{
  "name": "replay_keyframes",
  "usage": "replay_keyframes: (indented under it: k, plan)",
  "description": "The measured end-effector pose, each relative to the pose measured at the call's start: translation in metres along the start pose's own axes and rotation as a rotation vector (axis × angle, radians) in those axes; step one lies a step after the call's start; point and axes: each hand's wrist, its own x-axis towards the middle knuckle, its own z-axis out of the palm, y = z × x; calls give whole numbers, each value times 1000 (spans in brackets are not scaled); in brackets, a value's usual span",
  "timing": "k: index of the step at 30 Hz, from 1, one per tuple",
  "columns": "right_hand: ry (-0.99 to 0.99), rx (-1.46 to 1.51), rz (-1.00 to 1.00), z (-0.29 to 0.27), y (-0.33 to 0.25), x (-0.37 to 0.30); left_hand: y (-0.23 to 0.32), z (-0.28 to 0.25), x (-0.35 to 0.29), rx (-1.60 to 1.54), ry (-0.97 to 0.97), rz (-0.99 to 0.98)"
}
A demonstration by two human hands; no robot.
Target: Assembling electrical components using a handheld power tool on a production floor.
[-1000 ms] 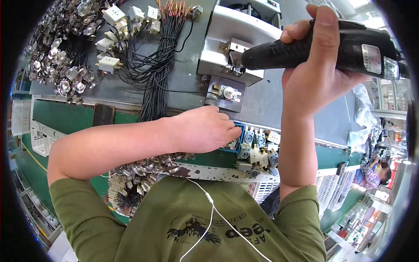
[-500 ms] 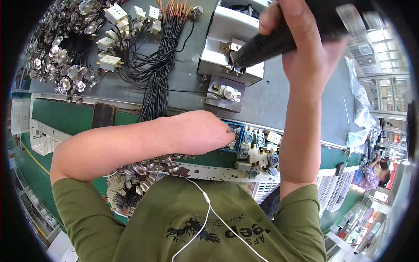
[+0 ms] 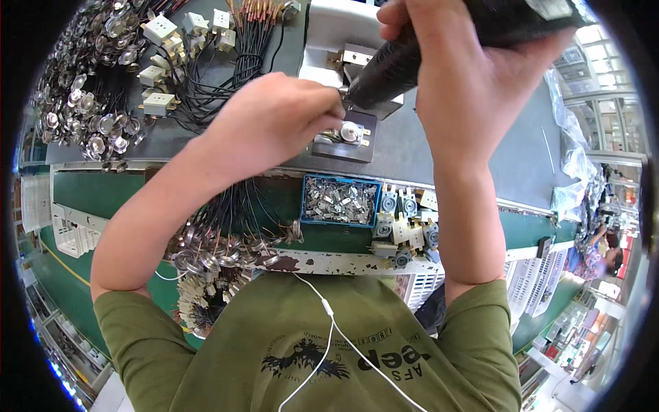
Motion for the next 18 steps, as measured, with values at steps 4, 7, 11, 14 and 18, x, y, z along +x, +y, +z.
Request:
replay_keyframes:
  k: [4,7,11,14,18]
  plan:
    - [19,24,38,-2,2,-13,-4,28,-10,129,-18,132]
    - [44,43,50,-2,2,-20,-5,34,-11,140,-12,111]
    - [83,68,62,-2,5,-28,-10,40,-14,71,111,112]
    - [103,92,68,-1,7,-32,-16,40,-14,21,98,108]
    - [111,131,79,-2,8,-36,-18,41,-16,56,74,135]
